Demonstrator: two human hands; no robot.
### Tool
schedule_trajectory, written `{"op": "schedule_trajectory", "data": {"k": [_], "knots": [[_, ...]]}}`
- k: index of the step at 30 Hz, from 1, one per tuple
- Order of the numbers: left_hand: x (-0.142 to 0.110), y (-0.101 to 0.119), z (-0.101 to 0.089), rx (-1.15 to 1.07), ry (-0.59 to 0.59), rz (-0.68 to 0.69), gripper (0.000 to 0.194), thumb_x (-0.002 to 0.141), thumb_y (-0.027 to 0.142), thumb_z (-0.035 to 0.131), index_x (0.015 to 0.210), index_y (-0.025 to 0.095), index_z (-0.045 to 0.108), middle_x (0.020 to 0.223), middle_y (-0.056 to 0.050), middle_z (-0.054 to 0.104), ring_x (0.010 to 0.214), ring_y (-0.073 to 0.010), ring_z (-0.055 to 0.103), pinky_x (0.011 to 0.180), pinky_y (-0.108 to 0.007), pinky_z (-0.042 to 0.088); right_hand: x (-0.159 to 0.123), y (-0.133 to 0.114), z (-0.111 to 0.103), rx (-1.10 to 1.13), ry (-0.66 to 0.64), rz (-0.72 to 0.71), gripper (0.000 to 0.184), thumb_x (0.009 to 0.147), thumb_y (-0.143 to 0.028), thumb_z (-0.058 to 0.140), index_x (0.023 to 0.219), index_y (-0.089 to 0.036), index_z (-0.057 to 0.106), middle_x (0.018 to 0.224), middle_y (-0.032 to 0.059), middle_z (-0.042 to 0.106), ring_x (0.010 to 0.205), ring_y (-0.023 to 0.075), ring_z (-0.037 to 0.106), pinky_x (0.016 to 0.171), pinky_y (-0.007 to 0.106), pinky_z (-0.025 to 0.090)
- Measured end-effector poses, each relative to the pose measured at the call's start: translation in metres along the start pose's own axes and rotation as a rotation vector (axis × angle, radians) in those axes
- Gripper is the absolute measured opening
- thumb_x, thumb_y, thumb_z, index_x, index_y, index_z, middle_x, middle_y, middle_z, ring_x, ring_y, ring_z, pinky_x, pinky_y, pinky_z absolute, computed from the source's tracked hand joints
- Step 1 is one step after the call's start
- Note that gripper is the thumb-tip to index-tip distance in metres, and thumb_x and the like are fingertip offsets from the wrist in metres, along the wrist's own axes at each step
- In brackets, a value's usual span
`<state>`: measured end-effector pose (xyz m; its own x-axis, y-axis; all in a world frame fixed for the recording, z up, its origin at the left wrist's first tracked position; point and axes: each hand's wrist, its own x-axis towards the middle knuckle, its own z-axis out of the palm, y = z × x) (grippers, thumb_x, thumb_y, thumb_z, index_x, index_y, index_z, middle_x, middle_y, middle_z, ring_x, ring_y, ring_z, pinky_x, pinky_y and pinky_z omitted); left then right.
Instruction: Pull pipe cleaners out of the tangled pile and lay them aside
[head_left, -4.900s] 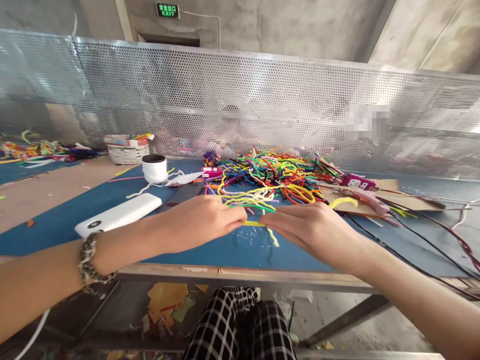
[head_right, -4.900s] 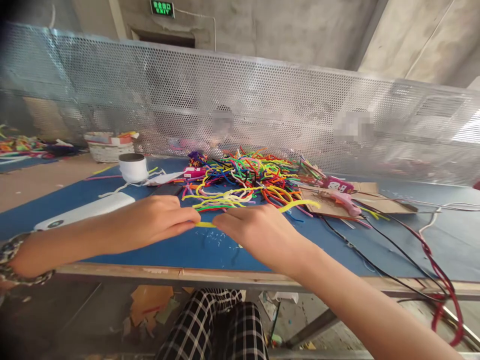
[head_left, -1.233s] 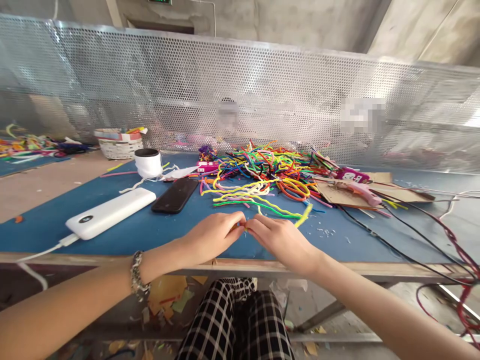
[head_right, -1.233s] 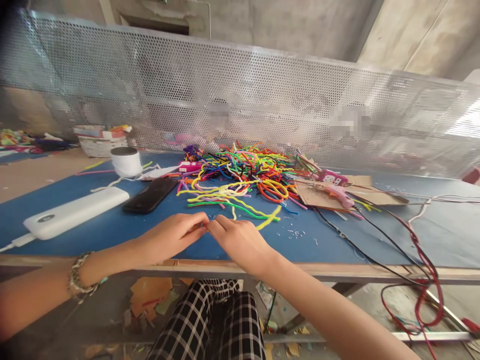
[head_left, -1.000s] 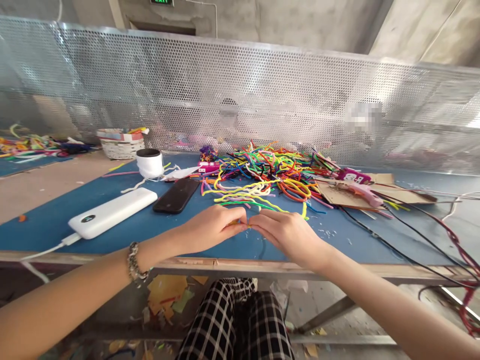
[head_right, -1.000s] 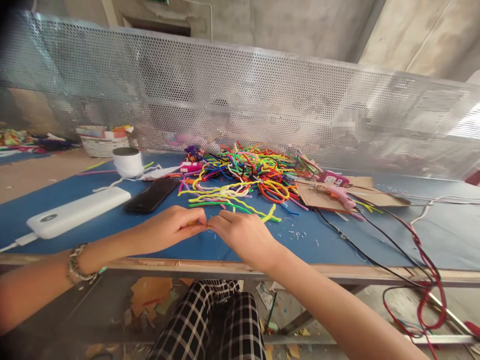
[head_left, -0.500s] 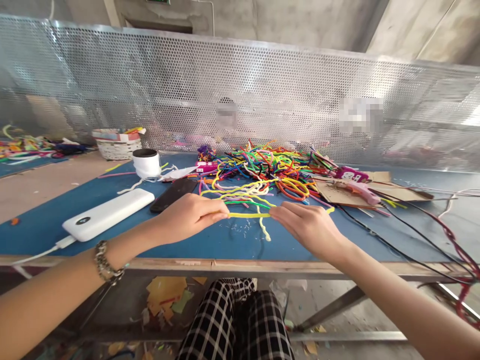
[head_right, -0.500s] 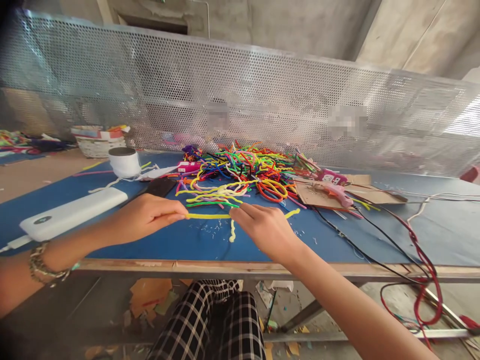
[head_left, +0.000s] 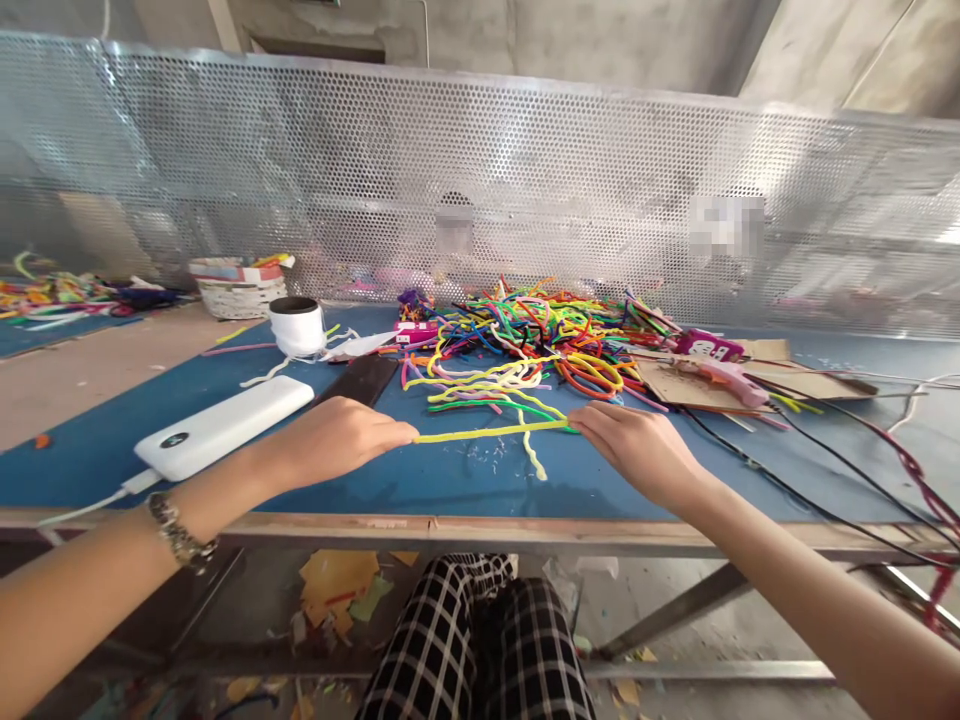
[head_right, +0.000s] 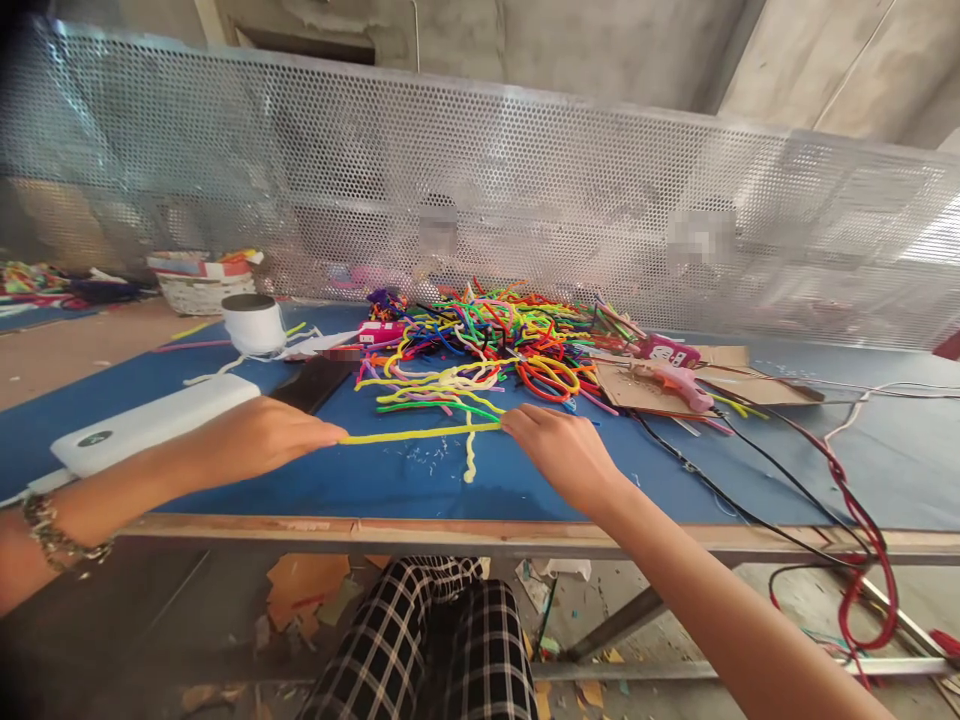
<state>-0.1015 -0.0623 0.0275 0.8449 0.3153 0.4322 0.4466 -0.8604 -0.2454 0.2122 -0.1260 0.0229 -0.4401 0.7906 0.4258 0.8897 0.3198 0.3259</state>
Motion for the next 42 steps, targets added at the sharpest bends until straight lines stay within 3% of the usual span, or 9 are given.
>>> {"op": "schedule_trajectory", "data": {"k": [3, 10, 13, 16, 22, 27, 30, 37, 42], "knots": [[-0.008, -0.001, 0.003, 0.071, 0.036, 0.119, 0.050, 0.093, 0.024, 0.019, 0.080, 0.016, 0.067, 0.069, 0.001, 0.070, 0.057, -0.0096, 0.064, 0.051, -0.019, 0.045, -0.007, 0.007, 0.004, -0.003, -0.022, 0.013, 0.025, 0.086, -0.019, 0.036, 0.084, -0.019, 0.061, 0.079, 0.0043, 0.065, 0.062, 0.0121, 0.059, 0.051, 0.019, 0.036], [-0.014, -0.006, 0.010, 0.091, 0.062, 0.145, 0.041, 0.090, 0.017, 0.026, 0.081, 0.017, 0.066, 0.068, 0.002, 0.070, 0.055, -0.0094, 0.064, 0.051, -0.018, 0.046, -0.018, 0.011, 0.009, -0.023, -0.111, 0.077, 0.026, 0.085, -0.022, 0.036, 0.084, -0.020, 0.062, 0.081, 0.0050, 0.069, 0.065, 0.0149, 0.063, 0.050, 0.020, 0.038], [-0.015, -0.006, 0.015, 0.069, 0.007, 0.111, 0.034, 0.088, 0.015, 0.033, 0.084, 0.018, 0.066, 0.070, 0.001, 0.070, 0.056, -0.0100, 0.064, 0.053, -0.017, 0.046, -0.017, 0.012, 0.009, 0.005, -0.189, 0.108, 0.028, 0.086, -0.024, 0.035, 0.086, -0.021, 0.062, 0.075, 0.0037, 0.069, 0.063, 0.0158, 0.064, 0.049, 0.020, 0.038], [-0.016, -0.004, 0.016, -0.013, -0.056, 0.005, 0.032, 0.087, 0.018, 0.034, 0.085, 0.018, 0.066, 0.075, -0.001, 0.071, 0.063, -0.0118, 0.065, 0.057, -0.018, 0.047, -0.019, 0.015, 0.009, 0.108, -0.212, -0.027, 0.029, 0.087, -0.022, 0.033, 0.089, -0.019, 0.062, 0.078, 0.0050, 0.069, 0.065, 0.0160, 0.064, 0.052, 0.022, 0.040], [-0.018, -0.002, 0.001, -0.412, -0.051, -0.278, 0.033, 0.083, 0.024, 0.035, 0.080, 0.016, 0.067, 0.067, -0.003, 0.070, 0.051, -0.0100, 0.060, 0.055, -0.018, 0.046, -0.027, 0.012, -0.013, 0.480, -0.191, -0.056, 0.035, 0.089, -0.029, 0.027, 0.083, -0.016, 0.060, 0.063, 0.0036, 0.064, 0.050, 0.0111, 0.055, 0.048, 0.021, 0.037], [-0.026, -0.005, -0.019, -0.960, -0.238, -0.464, 0.029, 0.080, 0.020, 0.038, 0.076, 0.015, 0.067, 0.062, -0.003, 0.069, 0.043, -0.0080, 0.056, 0.045, -0.016, 0.043, -0.037, -0.001, -0.051, 0.983, -0.528, -0.051, 0.041, 0.086, -0.045, 0.029, 0.076, -0.016, 0.057, 0.054, 0.0005, 0.051, 0.044, 0.0075, 0.043, 0.041, 0.018, 0.033], [-0.027, -0.008, -0.024, -0.955, -0.251, -0.458, 0.028, 0.079, 0.020, 0.042, 0.072, 0.016, 0.069, 0.063, -0.004, 0.068, 0.048, -0.0087, 0.057, 0.049, -0.016, 0.043, -0.040, -0.003, -0.058, 1.166, -0.694, -0.019, 0.042, 0.085, -0.048, 0.032, 0.075, -0.016, 0.056, 0.049, -0.0025, 0.041, 0.041, 0.0063, 0.038, 0.039, 0.017, 0.030], [-0.024, -0.009, -0.021, -0.846, -0.206, -0.448, 0.032, 0.082, 0.028, 0.041, 0.072, 0.015, 0.069, 0.065, -0.004, 0.068, 0.051, -0.0079, 0.053, 0.051, -0.017, 0.040, -0.042, 0.007, -0.037, 1.434, -0.746, 0.118, 0.042, 0.075, -0.058, 0.043, 0.065, -0.017, 0.048, 0.043, -0.0075, 0.030, 0.033, 0.0027, 0.024, 0.032, 0.017, 0.018], [-0.021, -0.007, -0.016, -0.988, -0.057, -0.696, 0.025, 0.075, 0.028, 0.051, 0.064, 0.013, 0.067, 0.054, -0.002, 0.064, 0.047, -0.0075, 0.051, 0.051, -0.019, 0.041, -0.044, 0.011, -0.021, 1.710, -0.726, 0.132, 0.037, 0.075, -0.053, 0.049, 0.070, -0.017, 0.045, 0.037, -0.0106, 0.028, 0.029, 0.0011, 0.019, 0.032, 0.015, 0.014]]}}
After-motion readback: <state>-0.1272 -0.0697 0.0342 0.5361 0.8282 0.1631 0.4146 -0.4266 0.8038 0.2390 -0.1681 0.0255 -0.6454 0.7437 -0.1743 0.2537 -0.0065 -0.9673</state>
